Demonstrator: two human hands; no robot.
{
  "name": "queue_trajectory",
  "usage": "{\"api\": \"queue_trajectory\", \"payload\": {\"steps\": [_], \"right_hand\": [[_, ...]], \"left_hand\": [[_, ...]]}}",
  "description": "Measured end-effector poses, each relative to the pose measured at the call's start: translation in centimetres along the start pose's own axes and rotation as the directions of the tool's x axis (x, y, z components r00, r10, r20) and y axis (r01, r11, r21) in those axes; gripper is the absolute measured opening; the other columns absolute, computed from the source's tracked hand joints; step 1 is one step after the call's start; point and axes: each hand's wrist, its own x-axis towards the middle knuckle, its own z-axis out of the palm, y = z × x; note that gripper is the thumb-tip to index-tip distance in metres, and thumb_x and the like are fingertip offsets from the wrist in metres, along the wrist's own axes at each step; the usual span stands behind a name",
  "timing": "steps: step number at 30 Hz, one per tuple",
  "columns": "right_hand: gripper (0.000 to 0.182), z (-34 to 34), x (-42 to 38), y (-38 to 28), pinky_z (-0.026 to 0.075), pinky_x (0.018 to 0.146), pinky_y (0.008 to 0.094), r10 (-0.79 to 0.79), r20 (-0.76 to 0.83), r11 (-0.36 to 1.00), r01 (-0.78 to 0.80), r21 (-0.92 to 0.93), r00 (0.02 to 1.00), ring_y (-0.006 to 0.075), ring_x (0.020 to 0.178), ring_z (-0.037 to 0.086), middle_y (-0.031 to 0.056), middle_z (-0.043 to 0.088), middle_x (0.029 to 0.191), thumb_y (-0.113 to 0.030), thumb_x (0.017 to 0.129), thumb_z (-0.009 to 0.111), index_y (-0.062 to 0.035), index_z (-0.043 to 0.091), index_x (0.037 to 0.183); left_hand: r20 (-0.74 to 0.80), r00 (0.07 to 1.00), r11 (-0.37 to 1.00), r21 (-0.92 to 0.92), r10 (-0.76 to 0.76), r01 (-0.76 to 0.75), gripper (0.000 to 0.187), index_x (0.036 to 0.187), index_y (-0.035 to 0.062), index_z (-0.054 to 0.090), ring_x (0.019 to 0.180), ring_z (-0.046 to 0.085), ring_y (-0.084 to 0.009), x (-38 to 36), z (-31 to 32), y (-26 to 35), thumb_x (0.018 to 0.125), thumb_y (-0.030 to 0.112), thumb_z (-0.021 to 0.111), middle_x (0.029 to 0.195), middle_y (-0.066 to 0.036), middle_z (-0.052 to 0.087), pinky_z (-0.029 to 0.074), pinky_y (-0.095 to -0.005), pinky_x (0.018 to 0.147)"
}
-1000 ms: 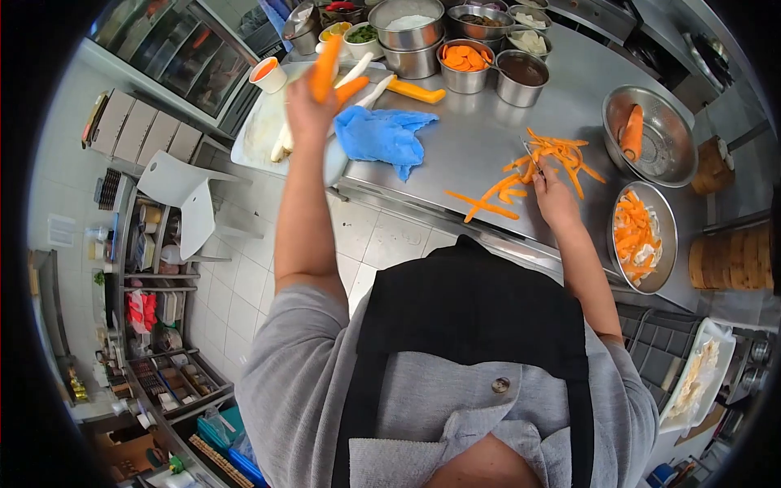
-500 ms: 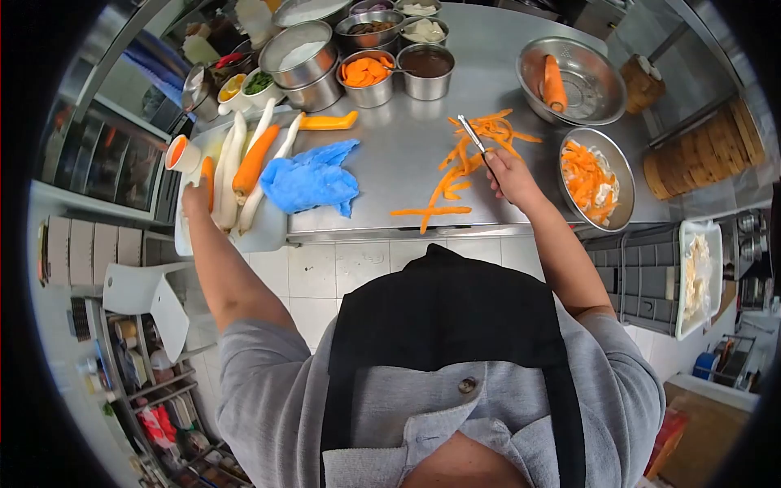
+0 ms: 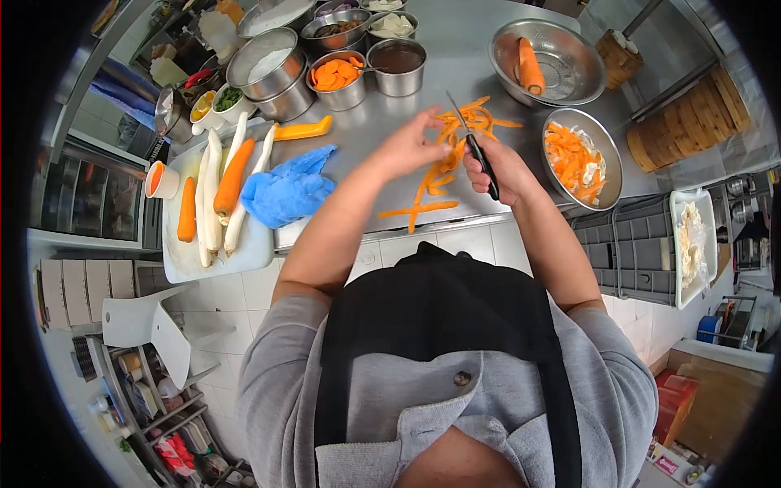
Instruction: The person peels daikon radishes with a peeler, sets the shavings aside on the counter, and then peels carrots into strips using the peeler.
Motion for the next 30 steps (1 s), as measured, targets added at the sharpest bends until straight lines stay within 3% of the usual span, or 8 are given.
{"api": "queue_trajectory", "payload": {"steps": [3,6,14,17,19,21,25,30], "right_hand": [[0.035,-0.4,-1.4,-1.7,0.032,0.043,0.0214,-0.213,-0.147,0.947,0.167,-0.274,0.966,0.0067,0.046,0.038,-0.0025,0.044,0.063,-0.040,0.096,0.051,-0.0060,0.049,0.093],[0.030,-2.7,-3.7,-2.2,0.032,0.042,0.0214,-0.181,-0.056,0.788,0.111,-0.606,0.982,0.0058,0.046,0.039,-0.0024,0.045,0.063,-0.034,0.094,0.056,-0.0045,0.049,0.093],[0.025,-5.7,-4.9,-1.5,0.031,0.043,0.0223,-0.142,0.002,0.884,0.128,-0.451,0.990,0.0058,0.047,0.039,-0.0028,0.043,0.062,-0.027,0.092,0.060,-0.0043,0.049,0.096],[0.020,-5.8,-5.1,-3.7,0.032,0.043,0.0208,-0.267,0.001,0.887,0.246,-0.391,0.964,0.0055,0.046,0.040,-0.0027,0.044,0.063,-0.023,0.095,0.056,-0.0048,0.048,0.095],[0.019,-6.0,-5.8,-4.5,0.033,0.043,0.0212,-0.324,-0.026,0.893,0.297,-0.338,0.946,0.0058,0.047,0.039,-0.0023,0.044,0.065,-0.023,0.096,0.055,-0.0049,0.048,0.096],[0.020,-6.5,-6.8,-5.0,0.033,0.044,0.0216,-0.361,-0.041,0.901,0.337,-0.274,0.932,0.0056,0.048,0.040,-0.0027,0.044,0.062,-0.023,0.095,0.056,-0.0043,0.049,0.097],[0.018,-7.8,-9.0,-5.2,0.032,0.045,0.0212,-0.392,-0.046,0.897,0.371,-0.242,0.919,0.0050,0.048,0.040,-0.0035,0.043,0.060,-0.021,0.096,0.055,-0.0041,0.050,0.097],[0.017,-8.9,-10.8,-4.9,0.033,0.046,0.0209,-0.355,-0.046,0.912,0.335,-0.236,0.934,0.0052,0.049,0.041,-0.0025,0.045,0.064,-0.019,0.096,0.055,-0.0034,0.049,0.099]], "left_hand": [[0.031,0.985,0.596,0.799,-0.170,0.078,0.086,0.143,0.0081,0.030,0.102,0.060,-0.0330,-2.5,2.1,3.4,0.073,0.021,0.077,0.126,-0.018,0.050,0.048,-0.0392,0.089],[0.003,0.930,0.542,0.813,-0.368,0.212,0.076,0.133,0.0075,0.041,0.104,0.057,-0.0387,-4.9,2.1,2.4,0.069,0.022,0.079,0.115,-0.019,0.054,0.047,-0.0418,0.090],[-0.175,0.934,0.717,0.602,-0.311,0.352,0.015,0.095,0.0057,0.067,0.084,0.066,-0.0283,2.9,4.0,-1.9,0.081,0.011,0.063,0.090,-0.015,0.069,0.051,-0.0359,0.072],[-0.300,0.951,0.831,0.511,-0.068,0.221,0.020,0.099,0.0048,0.067,0.085,0.066,-0.0299,8.2,5.5,-1.1,0.080,0.007,0.060,0.091,-0.016,0.068,0.051,-0.0369,0.074],[-0.242,0.955,0.649,0.757,0.172,0.075,0.025,0.102,0.0046,0.067,0.085,0.065,-0.0310,11.5,5.5,1.3,0.079,0.004,0.057,0.092,-0.017,0.067,0.051,-0.0377,0.076],[-0.178,0.965,0.533,0.845,0.193,0.050,0.030,0.107,0.0049,0.065,0.089,0.065,-0.0315,14.4,6.0,5.7,0.078,0.005,0.055,0.094,-0.019,0.066,0.050,-0.0393,0.079],[-0.164,0.985,0.759,0.649,0.059,0.063,0.044,0.120,0.0054,0.058,0.105,0.062,-0.0314,22.9,8.3,8.9,0.081,0.025,0.063,0.108,-0.019,0.065,0.049,-0.0383,0.089],[-0.387,0.915,0.566,0.733,-0.111,0.379,0.062,0.125,0.0028,0.051,0.111,0.059,-0.0341,28.2,13.9,8.9,0.079,0.041,0.066,0.118,-0.021,0.062,0.047,-0.0381,0.092]]}}
